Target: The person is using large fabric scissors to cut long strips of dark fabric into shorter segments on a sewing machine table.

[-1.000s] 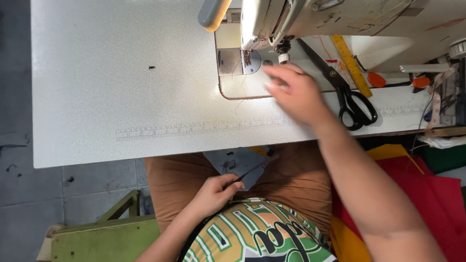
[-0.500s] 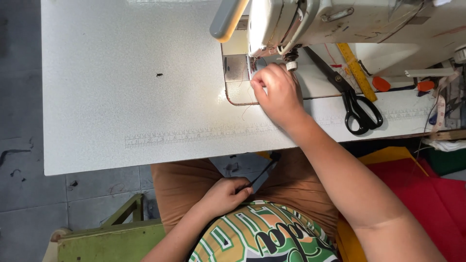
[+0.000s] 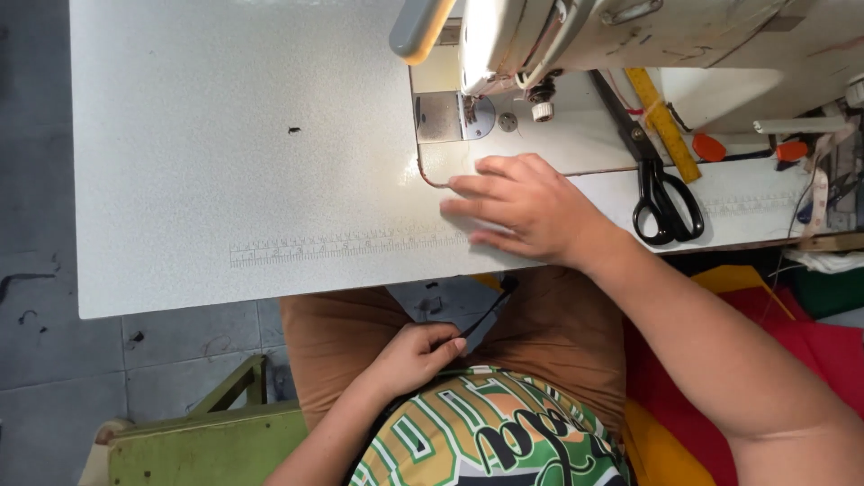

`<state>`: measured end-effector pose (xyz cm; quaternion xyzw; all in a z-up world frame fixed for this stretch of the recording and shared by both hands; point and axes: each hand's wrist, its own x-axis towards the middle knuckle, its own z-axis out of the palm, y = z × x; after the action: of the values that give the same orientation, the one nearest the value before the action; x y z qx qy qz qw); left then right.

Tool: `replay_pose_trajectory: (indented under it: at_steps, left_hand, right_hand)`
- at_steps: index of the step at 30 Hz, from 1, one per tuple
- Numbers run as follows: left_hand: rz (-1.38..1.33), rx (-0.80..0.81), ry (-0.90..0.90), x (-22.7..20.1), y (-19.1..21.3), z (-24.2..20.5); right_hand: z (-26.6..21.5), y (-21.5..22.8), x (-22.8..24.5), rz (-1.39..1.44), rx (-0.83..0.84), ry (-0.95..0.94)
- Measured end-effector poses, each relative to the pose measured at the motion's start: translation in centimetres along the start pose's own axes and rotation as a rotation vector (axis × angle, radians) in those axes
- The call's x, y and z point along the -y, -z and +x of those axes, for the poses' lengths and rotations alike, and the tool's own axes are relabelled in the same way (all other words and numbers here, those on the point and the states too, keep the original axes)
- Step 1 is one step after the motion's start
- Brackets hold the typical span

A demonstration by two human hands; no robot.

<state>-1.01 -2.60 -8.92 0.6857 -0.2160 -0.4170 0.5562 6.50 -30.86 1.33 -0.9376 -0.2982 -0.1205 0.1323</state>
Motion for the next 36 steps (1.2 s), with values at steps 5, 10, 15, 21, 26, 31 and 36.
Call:
replay_pose_trajectory:
  at_steps: [5, 10, 15, 21, 26, 31, 36]
  left_hand:
    - [-0.078, 0.045, -0.075, -2.2, 0.4, -0.7]
    - [-0.460, 0.000, -0.111, -3.7, -0.7, -1.4]
    - [-0.689, 0.142, -0.139, -7.8, -3.2, 1.7]
    - [-0.314, -0.006, -0.165, -7.1, -4.0, 3.0]
    - [-0.301, -0.078, -0.050, -3.4, -3.6, 0.9]
    - [-0.264, -0.111, 0.036, -1.5, -2.6, 0.1]
    - [-0.091, -0.123, 0.118, -0.4, -1.8, -0.8]
  right_hand:
    - [-5.9, 2.4, -9.0, -0.329, -0.132, -0.205]
    - [-9.1, 5.0, 0.6, 0.357, -0.329, -0.595]
    - [-9.8, 0.4, 8.4, 1.353, -0.300, -0.793]
    - [-8.3, 3.5, 2.9, 0.572, -0.305, -0.771]
    - [-8.0, 0.1, -0.1, 0.302, -0.247, -0.690]
    - [-6.0, -3.5, -3.3, 0.092, -0.252, -0.574]
    - [-4.3, -3.3, -7.3, -0.053, -0.193, -0.538]
